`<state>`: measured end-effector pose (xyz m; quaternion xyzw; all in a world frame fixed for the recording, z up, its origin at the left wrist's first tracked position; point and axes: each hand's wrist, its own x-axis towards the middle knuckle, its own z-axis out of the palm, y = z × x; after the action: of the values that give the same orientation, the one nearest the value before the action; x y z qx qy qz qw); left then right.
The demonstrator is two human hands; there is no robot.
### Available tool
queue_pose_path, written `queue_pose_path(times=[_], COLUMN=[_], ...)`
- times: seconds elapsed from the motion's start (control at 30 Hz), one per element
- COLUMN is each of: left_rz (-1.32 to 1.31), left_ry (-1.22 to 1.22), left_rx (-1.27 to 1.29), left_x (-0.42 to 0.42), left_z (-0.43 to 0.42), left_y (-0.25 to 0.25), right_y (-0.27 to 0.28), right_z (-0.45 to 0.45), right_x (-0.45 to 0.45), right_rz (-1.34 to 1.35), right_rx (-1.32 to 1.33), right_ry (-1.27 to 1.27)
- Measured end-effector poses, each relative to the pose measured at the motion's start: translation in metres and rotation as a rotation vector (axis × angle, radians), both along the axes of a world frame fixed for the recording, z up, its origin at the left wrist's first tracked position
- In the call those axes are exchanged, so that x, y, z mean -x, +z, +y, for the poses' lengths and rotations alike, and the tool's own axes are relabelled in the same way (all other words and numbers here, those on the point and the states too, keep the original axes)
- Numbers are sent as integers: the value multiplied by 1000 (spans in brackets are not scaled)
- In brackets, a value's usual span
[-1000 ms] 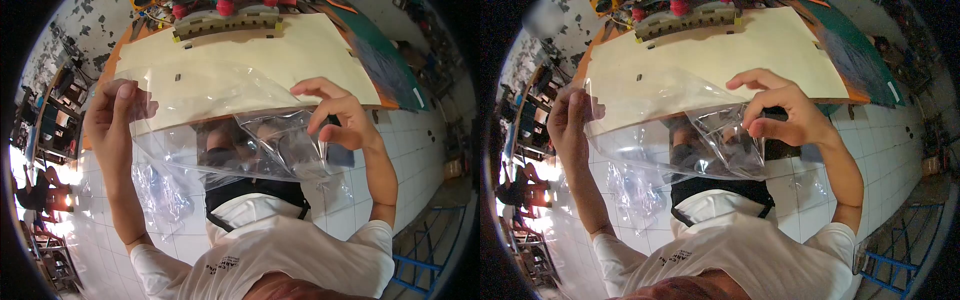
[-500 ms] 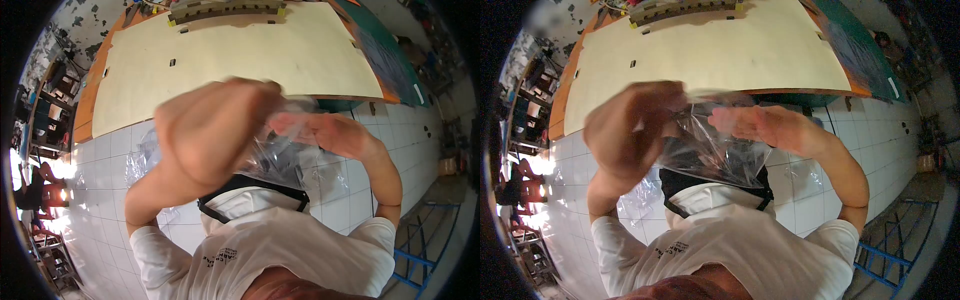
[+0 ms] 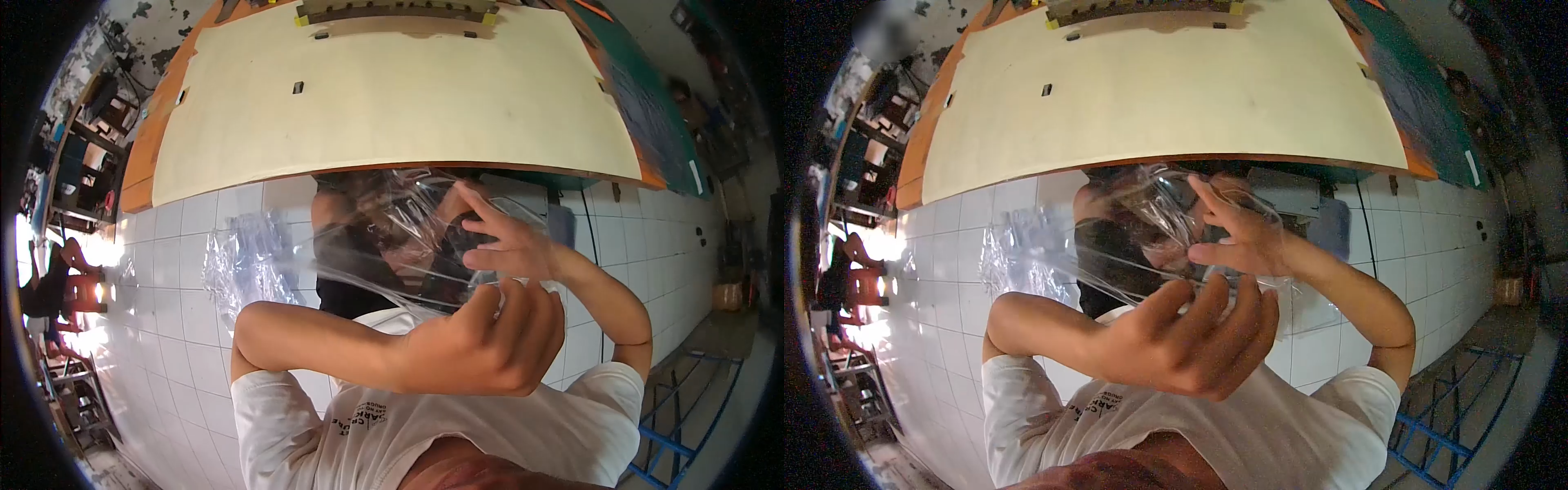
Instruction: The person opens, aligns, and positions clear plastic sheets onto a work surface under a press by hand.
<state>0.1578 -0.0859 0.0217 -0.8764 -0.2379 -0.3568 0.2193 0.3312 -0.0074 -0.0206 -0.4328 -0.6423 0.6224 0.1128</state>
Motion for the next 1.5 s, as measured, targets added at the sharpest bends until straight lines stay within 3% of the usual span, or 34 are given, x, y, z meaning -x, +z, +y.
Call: queue_pose_path(times=[0.07, 0.1, 0.17, 0.27, 0.33, 0.4, 0.43, 0.57, 0.63, 0.67, 0.73, 0.8, 0.87, 0.9, 1.03, 1.1, 1.13, 1.2, 1.23, 1.27, 1.3, 1.37, 1.5], left_rz=[11, 10, -4, -8, -7, -3, -11, 7, 9, 15, 21, 33, 22, 14, 21, -125, -125, -172, -171, -248, -323, -364, -403], left_ry=[-52, -51, -85, -78, -84, -88, -129, -190, -207, -208, -210, -225, -266, -303, -305, -236, -234, -232, -232, -291, -351, -354, -288], left_rx=[3, 4, 32, 36, 52, 69, 83, 113, 147, 149, 154, 168, 174, 184, 249, 245, 241, 356, 353, 477, 601, 605, 623], left_x=[0, -1, -6, -13, -14, -15, -18, -19, -20, -20, -19, -19, -23, -24, -18, -10, -2, 17, 23, 28, 32, 36, 51], left_z=[1, 1, 3, -1, -6, -14, -19, -26, -24, -23, -23, -27, -26, -26, -17, -4, 5, 28, 37, 47, 53, 58, 55], left_y=[-3, -6, -13, -15, -13, -15, -19, -24, -26, -27, -28, -30, -36, -37, -36, -34, -28, -16, -15, -14, -13, -11, 19], right_y=[-11, -21, -42, -24, -43, -74, -82, -87, -71, -73, -80, -86, -92, -92, -72, -58, -54, -44, -6, -11, -18, -24, 7], right_z=[11, 12, 14, 15, 11, 3, 3, 11, 3, -2, -10, -5, 0, 4, -3, -6, -8, -13, -16, -19, -22, -24, -18], right_x=[-6, -6, -4, 16, 22, 23, 23, 16, 17, 14, 3, -5, -14, -13, -11, -9, -11, -20, -18, -22, -27, -31, 5], right_rz=[23, 22, 327, 130, 119, -397, -366, -389, -319, -319, -587, -619, -694, -606, -616, -533, -534, -209, -236, -235, -257, -278, -454], right_rx=[76, 77, 437, 395, 370, -527, -615, -581, -309, -306, -607, -571, -997, -1096, -1068, -404, -408, -134, -137, -140, -387, -635, -271], right_ry=[232, 233, 205, 302, 277, 282, 185, 207, 280, 277, 196, 64, 16, 26, 138, 132, 133, 72, 90, 90, 233, 373, 386])
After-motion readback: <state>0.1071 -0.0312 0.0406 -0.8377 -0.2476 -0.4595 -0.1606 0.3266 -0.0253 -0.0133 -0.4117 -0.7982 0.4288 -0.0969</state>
